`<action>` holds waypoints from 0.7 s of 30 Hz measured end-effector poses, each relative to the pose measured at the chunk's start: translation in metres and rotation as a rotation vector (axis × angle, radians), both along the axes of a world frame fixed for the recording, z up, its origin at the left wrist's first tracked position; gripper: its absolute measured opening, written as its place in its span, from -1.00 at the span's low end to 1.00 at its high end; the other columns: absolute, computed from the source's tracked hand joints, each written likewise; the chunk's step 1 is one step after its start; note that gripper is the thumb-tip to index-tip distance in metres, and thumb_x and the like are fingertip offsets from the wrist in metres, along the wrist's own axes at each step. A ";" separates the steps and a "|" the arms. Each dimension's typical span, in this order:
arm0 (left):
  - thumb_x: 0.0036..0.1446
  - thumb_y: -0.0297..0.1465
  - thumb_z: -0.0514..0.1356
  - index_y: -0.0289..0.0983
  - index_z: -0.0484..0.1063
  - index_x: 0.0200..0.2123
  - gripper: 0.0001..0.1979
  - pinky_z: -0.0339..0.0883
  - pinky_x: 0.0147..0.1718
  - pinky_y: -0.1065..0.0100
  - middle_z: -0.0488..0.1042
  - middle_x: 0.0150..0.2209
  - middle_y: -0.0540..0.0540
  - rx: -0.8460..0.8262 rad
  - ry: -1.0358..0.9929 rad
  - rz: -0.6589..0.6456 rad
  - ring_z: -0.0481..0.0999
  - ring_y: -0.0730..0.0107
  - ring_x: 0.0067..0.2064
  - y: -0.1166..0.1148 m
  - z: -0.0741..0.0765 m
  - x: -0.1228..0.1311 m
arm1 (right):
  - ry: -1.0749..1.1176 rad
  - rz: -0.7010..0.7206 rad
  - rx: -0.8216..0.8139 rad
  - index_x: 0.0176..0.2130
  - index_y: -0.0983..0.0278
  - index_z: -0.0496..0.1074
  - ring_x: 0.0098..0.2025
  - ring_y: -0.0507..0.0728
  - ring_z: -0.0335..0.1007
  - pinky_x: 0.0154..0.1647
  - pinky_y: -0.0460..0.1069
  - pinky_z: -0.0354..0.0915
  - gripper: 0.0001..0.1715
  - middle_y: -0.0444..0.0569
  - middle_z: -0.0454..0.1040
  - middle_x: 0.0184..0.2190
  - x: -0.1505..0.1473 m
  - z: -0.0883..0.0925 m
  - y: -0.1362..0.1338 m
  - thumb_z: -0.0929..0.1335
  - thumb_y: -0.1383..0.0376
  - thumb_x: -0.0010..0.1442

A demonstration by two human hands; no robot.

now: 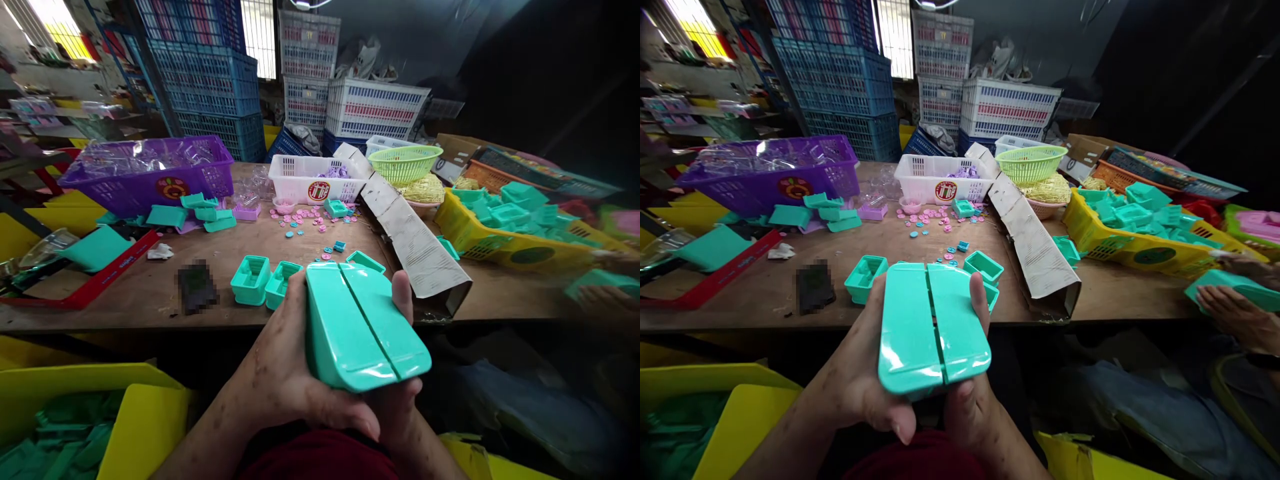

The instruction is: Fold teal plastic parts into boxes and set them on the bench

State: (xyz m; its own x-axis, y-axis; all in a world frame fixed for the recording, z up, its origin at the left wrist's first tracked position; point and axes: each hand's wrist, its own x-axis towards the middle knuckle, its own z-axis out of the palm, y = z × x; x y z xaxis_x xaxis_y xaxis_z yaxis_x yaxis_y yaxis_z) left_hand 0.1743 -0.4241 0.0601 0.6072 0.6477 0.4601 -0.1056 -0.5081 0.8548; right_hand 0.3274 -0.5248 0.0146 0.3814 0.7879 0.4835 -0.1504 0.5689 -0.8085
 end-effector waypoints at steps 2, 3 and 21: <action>0.05 0.58 0.44 -0.05 0.26 0.66 0.34 0.47 0.60 -0.40 0.46 0.59 -0.36 -0.091 -0.062 -0.095 0.47 -0.58 0.61 0.000 0.001 0.000 | 0.060 0.025 -0.046 0.80 -0.34 -0.10 0.65 0.57 0.43 0.45 0.52 0.65 0.22 -0.03 0.20 0.78 0.002 0.004 -0.003 0.43 -0.46 0.50; 0.20 0.60 0.29 -0.05 0.29 0.66 0.24 0.37 0.67 -0.38 0.42 0.63 -0.32 -0.144 -0.095 -0.122 0.40 -0.53 0.67 0.000 0.001 0.000 | 0.078 0.029 -0.073 0.81 -0.32 -0.08 0.63 0.57 0.45 0.45 0.53 0.64 0.21 -0.01 0.21 0.77 0.003 0.008 -0.003 0.43 -0.47 0.51; -0.19 0.44 0.68 -0.11 0.48 0.49 0.31 0.78 0.21 -0.29 0.77 0.21 -0.37 -0.479 -0.117 -0.093 0.80 -0.46 0.26 0.040 -0.033 -0.009 | -0.010 -0.081 -0.280 0.66 -0.09 0.36 0.71 0.42 0.31 0.83 0.54 0.07 -0.13 0.04 0.43 0.65 0.012 0.014 0.018 0.38 -0.35 0.62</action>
